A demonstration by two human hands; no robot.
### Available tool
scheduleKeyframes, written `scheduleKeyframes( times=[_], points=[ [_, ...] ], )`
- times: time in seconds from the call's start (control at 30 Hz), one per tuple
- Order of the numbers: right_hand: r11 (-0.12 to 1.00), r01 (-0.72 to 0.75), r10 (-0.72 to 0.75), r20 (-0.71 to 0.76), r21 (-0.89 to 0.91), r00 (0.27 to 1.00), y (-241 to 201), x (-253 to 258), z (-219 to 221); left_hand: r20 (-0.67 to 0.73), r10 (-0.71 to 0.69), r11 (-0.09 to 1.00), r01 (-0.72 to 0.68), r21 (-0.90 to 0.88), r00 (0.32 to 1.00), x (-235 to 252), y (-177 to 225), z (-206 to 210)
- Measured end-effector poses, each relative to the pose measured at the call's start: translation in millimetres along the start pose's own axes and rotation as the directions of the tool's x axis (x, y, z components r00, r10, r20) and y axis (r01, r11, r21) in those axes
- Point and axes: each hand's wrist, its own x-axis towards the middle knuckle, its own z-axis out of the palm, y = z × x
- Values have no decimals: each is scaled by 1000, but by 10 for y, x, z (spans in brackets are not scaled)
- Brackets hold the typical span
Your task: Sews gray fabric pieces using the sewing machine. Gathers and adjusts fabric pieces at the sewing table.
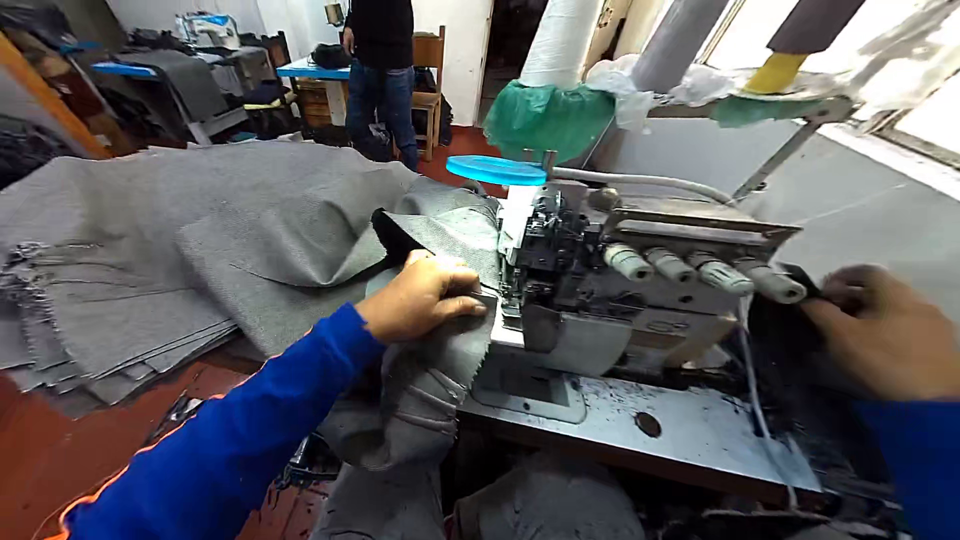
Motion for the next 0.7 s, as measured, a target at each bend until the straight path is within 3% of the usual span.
scheduleKeyframes(
  times=[0.07,0.17,0.37,0.6,0.67,0.7],
  points=[
    [983,93,-73,-128,159,989,-353,-530,-125,-22,106,988,-108,-112,994,19,25,-69],
    [889,139,-71,-169,435,983,-1181,-1267,-49,-83,212,950,-225,-218,974,-14,274,-84],
    [572,205,-83,-192,794,978,-2373,-1699,1026,-248,245,937,-295,-189,937,-125,651,6],
    [150,106,-109,-90,983,990,-2783,-1778,1245,-305,4,934,-112,-339,952,-294,524,-118],
    [82,92,-58,-87,992,994,-2794,-1789,1256,-299,-18,923,-99,-373,954,-304,526,-111],
    [101,103,-58,-97,990,994,-2768,-1799,1266,-297,-22,920,-97,-379,955,-293,529,-101]
  ],
)
